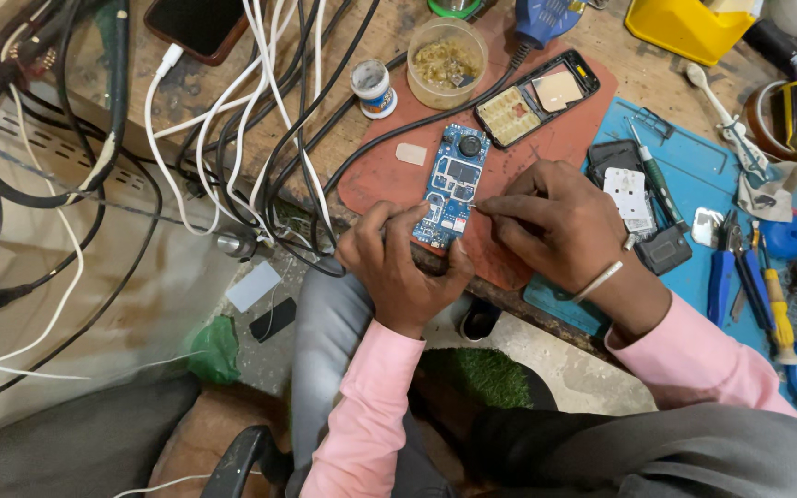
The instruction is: The person sits at a cluttered repair bench and works on a disassembled phone motherboard, holding the board steady with one hand while using a pointed probe tool with the other to work on small components on the board. They reposition and flip the board several times to reach different areas and continue probing and manipulating components throughout the clip.
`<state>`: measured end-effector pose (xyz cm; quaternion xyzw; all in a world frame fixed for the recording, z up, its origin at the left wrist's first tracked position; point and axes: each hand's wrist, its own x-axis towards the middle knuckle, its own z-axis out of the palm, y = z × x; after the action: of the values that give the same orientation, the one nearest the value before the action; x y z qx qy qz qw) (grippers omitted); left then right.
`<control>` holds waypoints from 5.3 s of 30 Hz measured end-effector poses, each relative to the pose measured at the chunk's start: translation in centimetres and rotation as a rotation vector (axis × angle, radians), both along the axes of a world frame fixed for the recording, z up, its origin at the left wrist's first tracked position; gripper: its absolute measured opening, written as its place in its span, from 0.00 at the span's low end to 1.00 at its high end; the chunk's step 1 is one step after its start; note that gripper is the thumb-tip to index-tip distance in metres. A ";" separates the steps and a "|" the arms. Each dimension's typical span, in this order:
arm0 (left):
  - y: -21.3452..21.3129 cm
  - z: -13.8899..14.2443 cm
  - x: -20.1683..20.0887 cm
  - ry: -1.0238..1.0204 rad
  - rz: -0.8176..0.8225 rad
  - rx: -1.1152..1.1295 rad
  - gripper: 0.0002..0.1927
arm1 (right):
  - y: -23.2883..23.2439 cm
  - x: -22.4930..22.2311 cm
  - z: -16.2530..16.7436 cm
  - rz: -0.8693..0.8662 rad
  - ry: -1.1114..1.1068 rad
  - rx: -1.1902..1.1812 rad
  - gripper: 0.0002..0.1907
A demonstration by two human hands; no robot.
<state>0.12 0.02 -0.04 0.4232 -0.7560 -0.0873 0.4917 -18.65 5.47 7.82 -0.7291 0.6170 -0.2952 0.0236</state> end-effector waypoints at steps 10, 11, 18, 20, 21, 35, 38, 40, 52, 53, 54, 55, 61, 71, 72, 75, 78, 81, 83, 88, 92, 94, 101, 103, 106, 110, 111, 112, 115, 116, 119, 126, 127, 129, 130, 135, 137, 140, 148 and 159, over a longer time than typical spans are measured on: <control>-0.1 0.0 0.1 -0.008 0.001 -0.010 0.24 | 0.0 0.1 0.2 0.011 -0.070 0.049 0.15; -0.2 0.0 0.1 -0.005 0.003 -0.011 0.24 | 0.0 0.1 0.2 0.008 -0.083 0.056 0.15; 0.0 0.0 0.1 0.002 -0.014 -0.007 0.24 | 0.1 0.0 0.2 0.017 -0.109 0.092 0.15; -0.1 0.0 0.1 -0.001 -0.008 -0.013 0.24 | 0.1 0.0 0.2 -0.005 -0.106 0.082 0.15; 0.0 0.0 0.1 -0.003 -0.008 -0.013 0.24 | 0.1 0.1 0.2 -0.018 -0.105 0.080 0.15; 0.1 0.1 0.0 -0.002 0.006 -0.010 0.23 | 0.1 0.0 0.2 -0.007 -0.130 0.102 0.14; 0.0 0.2 -0.1 0.005 0.015 -0.015 0.23 | 0.0 -0.2 0.2 0.000 -0.127 0.087 0.14; 0.0 0.2 -0.1 0.009 0.014 -0.014 0.23 | 0.0 -0.2 0.3 -0.001 -0.117 0.084 0.15; 0.0 0.2 0.1 -0.001 -0.008 -0.027 0.23 | 0.0 -0.4 0.4 0.042 -0.165 0.114 0.15; -0.1 0.2 0.1 0.005 -0.003 -0.029 0.23 | -0.1 -0.4 0.4 0.030 -0.161 0.116 0.14; 0.0 0.2 0.0 0.010 0.001 -0.027 0.24 | 0.0 -0.3 0.4 0.017 -0.159 0.122 0.14; 0.0 0.2 0.0 0.006 -0.003 -0.020 0.23 | 0.0 -0.3 0.4 0.007 -0.141 0.110 0.14; 0.0 0.2 0.0 0.005 0.000 -0.013 0.23 | 0.0 -0.3 0.5 0.013 -0.140 0.150 0.15; -0.1 0.2 0.0 0.010 0.007 -0.022 0.23 | -0.1 -0.4 0.3 0.000 -0.125 0.118 0.14; 0.0 0.2 -0.1 0.010 0.003 -0.021 0.23 | -0.1 -0.5 0.3 -0.015 -0.113 0.099 0.14; 0.0 0.2 -0.1 0.016 0.008 -0.016 0.23 | 0.0 -0.4 0.3 0.007 -0.093 0.120 0.15; 0.0 0.2 -0.1 0.006 0.004 -0.010 0.22 | 0.0 -0.3 0.3 0.013 -0.137 0.138 0.15; 0.0 0.2 -0.1 0.000 0.004 -0.002 0.22 | 0.0 0.0 0.3 -0.042 -0.111 0.089 0.14; 0.0 0.2 0.0 0.004 0.002 -0.008 0.23 | -0.1 -0.2 0.3 0.017 -0.129 0.113 0.15; 0.1 0.2 -0.1 0.007 -0.001 -0.011 0.23 | 0.0 -0.3 0.1 -0.024 -0.099 0.093 0.14; 0.1 0.3 0.0 -0.002 0.002 -0.003 0.23 | 0.0 -0.3 0.1 0.021 -0.120 0.105 0.15; 0.1 0.3 0.0 0.004 0.003 0.003 0.23 | -0.1 -0.2 0.1 0.014 -0.108 0.101 0.15; -0.1 0.2 0.0 0.008 -0.007 -0.016 0.24 | -0.1 -0.1 0.3 0.023 -0.112 0.087 0.14; 0.0 0.2 0.0 0.012 -0.007 -0.009 0.24 | -0.1 -0.1 0.2 0.001 -0.109 0.084 0.14; 0.0 0.2 0.0 0.011 -0.009 -0.006 0.23 | 0.0 -0.1 0.2 -0.009 -0.104 0.098 0.14; 0.0 0.1 0.1 0.014 -0.011 -0.003 0.23 | -0.1 -0.1 0.2 -0.013 -0.113 0.101 0.14; 0.0 0.1 0.0 0.021 -0.020 0.006 0.23 | -0.1 -0.1 0.3 -0.033 -0.105 0.088 0.14; 0.0 0.1 0.0 0.016 -0.022 0.000 0.23 | -0.1 -0.2 0.3 -0.017 -0.108 0.092 0.14; 0.0 0.2 0.1 -0.002 -0.010 -0.009 0.23 | -0.1 -0.1 0.5 0.019 -0.122 0.103 0.14; 0.0 0.2 0.0 0.001 -0.002 -0.008 0.23 | -0.1 -0.1 0.5 0.015 -0.120 0.101 0.14; 0.0 0.2 0.0 0.010 -0.005 -0.005 0.23 | 0.0 0.2 0.5 -0.038 -0.094 0.095 0.14; 0.0 0.2 0.0 -0.002 -0.004 0.001 0.24 | -0.1 -0.1 0.5 0.032 -0.139 0.112 0.13; 0.1 0.2 0.0 0.000 -0.005 0.005 0.23 | -0.1 -0.1 0.5 0.009 -0.118 0.098 0.13; 0.0 0.2 0.0 0.002 -0.001 0.011 0.23 | -0.1 0.1 0.5 -0.033 -0.079 0.067 0.13; 0.1 0.2 0.0 0.003 -0.004 0.008 0.23 | -0.1 0.0 0.5 -0.005 -0.099 0.085 0.14; 0.1 0.2 -0.1 0.009 0.000 0.007 0.23 | -0.1 0.0 0.5 -0.002 -0.104 0.071 0.13; 0.0 0.2 -0.1 0.006 -0.007 0.006 0.23 | 0.0 0.0 0.4 -0.025 -0.091 0.079 0.14; 0.1 0.1 0.0 -0.001 -0.006 0.001 0.23 | 0.0 -0.1 0.2 0.007 -0.111 0.096 0.14; 0.0 -0.1 0.1 0.004 -0.015 0.009 0.24 | 0.0 -0.2 0.2 0.021 -0.119 0.088 0.14; -0.1 0.0 0.0 0.010 -0.002 -0.008 0.24 | -0.2 -0.2 -0.1 -0.014 -0.128 0.123 0.15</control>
<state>0.09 -0.13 -0.04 0.4203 -0.7543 -0.0869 0.4969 -18.81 5.28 7.70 -0.7016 0.6362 -0.3029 0.1059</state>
